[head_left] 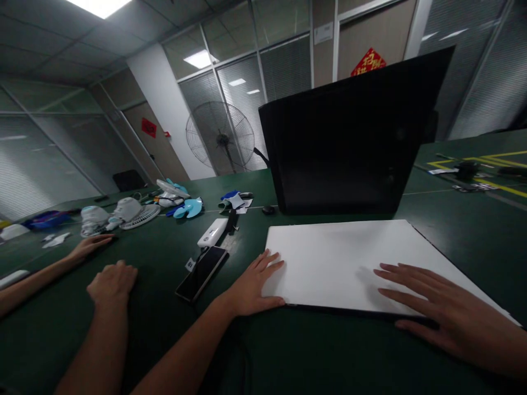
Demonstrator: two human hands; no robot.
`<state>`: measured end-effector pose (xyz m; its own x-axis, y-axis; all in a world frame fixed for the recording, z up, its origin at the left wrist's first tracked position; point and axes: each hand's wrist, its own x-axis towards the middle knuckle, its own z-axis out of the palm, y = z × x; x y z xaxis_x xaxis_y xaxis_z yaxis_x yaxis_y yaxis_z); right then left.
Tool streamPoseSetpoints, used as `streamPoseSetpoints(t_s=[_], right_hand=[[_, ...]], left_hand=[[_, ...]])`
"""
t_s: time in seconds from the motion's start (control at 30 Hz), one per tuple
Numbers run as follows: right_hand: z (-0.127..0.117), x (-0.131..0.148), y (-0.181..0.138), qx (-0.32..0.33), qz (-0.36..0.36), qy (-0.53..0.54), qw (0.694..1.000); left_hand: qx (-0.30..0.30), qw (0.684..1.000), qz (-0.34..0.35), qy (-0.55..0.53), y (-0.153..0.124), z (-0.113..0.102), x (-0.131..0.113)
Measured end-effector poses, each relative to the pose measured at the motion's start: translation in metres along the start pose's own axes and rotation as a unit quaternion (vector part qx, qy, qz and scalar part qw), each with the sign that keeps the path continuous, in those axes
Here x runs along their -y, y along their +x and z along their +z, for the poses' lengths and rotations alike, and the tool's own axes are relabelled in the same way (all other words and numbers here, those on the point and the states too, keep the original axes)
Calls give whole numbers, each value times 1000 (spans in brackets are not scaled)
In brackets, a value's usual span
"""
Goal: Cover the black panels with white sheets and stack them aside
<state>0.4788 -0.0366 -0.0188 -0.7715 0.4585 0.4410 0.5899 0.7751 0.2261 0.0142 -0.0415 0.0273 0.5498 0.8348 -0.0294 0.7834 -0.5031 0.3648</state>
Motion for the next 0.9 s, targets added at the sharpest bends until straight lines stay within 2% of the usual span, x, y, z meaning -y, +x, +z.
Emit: streamPoseSetpoints(t_s=[0.1, 0.27, 0.43, 0.57, 0.73, 0.9], right_hand=[[-7, 5, 7, -34, -42, -30, 998], [-10, 11, 14, -57, -74, -34, 995], [-8, 12, 9, -36, -91, -47, 994], [-15, 14, 5, -27, -127, -35, 991], [-30, 23, 8, -78, -187, -60, 977], [-38, 28, 11, -106, -187, -78, 973]], left_hand=[[-4, 1000, 9, -7, -2, 2, 4], [-1, 1000, 16, -9, -5, 3, 8], [-3, 1000, 25, -3, -6, 3, 9], [-1, 1000, 25, 1, -6, 2, 7], [-1, 1000, 23, -8, -9, -1, 3], [-9, 998, 65, -25, -11, -9, 10]])
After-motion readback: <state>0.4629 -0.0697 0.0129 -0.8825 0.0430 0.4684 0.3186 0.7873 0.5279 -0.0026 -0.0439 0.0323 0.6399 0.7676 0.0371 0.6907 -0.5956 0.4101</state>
